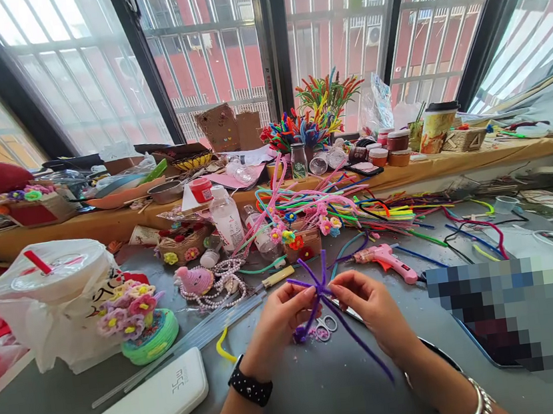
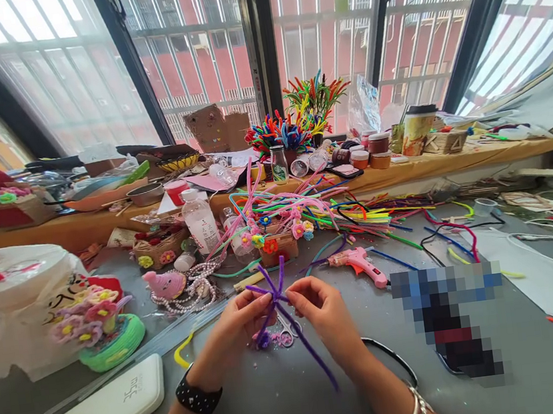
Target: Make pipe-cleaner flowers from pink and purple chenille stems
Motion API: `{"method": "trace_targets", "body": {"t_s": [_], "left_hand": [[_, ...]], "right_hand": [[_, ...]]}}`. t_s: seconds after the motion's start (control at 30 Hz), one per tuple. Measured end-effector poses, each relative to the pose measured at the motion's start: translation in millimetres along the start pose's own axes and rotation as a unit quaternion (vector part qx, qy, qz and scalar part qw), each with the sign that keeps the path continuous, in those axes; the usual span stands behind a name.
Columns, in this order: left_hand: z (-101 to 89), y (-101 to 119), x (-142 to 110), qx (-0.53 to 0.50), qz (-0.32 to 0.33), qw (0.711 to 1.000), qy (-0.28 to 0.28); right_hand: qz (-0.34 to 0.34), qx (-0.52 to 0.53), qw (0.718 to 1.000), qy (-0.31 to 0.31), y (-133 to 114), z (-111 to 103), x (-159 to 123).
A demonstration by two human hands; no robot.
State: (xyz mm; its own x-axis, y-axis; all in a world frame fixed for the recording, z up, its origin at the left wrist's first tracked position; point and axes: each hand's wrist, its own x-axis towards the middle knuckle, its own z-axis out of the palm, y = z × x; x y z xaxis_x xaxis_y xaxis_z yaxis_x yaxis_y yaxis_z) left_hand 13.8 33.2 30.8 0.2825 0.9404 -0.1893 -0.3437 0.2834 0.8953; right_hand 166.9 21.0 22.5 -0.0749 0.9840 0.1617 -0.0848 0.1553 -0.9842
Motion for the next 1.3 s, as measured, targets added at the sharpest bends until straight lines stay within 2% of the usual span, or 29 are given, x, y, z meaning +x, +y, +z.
{"method": "trace_targets", "body": {"t_s": [0.17, 0.3, 0.4, 0.6, 0.8, 0.93, 1.13, 1.3], "left_hand": [[-0.4, 2, -5, 0.025, -0.031, 0.998, -0.053], [-1.1, 0, -3, 0.041, -0.021, 0.998, -0.031], [-0.3, -1, -2, 0.013, -0.020, 1.000, -0.018], [0.8, 1, -3, -0.031, -0.031, 0.999, -0.030], [1.0, 2, -4, -0.032, -0.030, 0.999, -0.011], [0.8, 2, -4, -0.039, -0.026, 0.999, 0.000], [2.3, 1, -5, -0.070, -0.031, 0.997, -0.014], [5.1, 1, -6, -0.068, -0.028, 0.997, 0.000]], "right_hand": [[0.011, -0.001, 1.000, -0.017, 0, 1, -1], [0.015, 0.004, 1.000, -0.020, 0, 2, -3], [0.006, 0.006, 1.000, -0.019, -3, 1, -2], [-0.050, -0.025, 0.998, -0.038, -8, -5, -2], [-0.055, -0.053, 0.996, -0.042, -6, -6, -1], [-0.041, 0.025, 0.997, -0.067, -7, -8, 0], [0.007, 0.145, 0.988, -0.059, -8, -8, 1], [0.021, 0.216, 0.973, -0.075, -2, -7, 3]]}}
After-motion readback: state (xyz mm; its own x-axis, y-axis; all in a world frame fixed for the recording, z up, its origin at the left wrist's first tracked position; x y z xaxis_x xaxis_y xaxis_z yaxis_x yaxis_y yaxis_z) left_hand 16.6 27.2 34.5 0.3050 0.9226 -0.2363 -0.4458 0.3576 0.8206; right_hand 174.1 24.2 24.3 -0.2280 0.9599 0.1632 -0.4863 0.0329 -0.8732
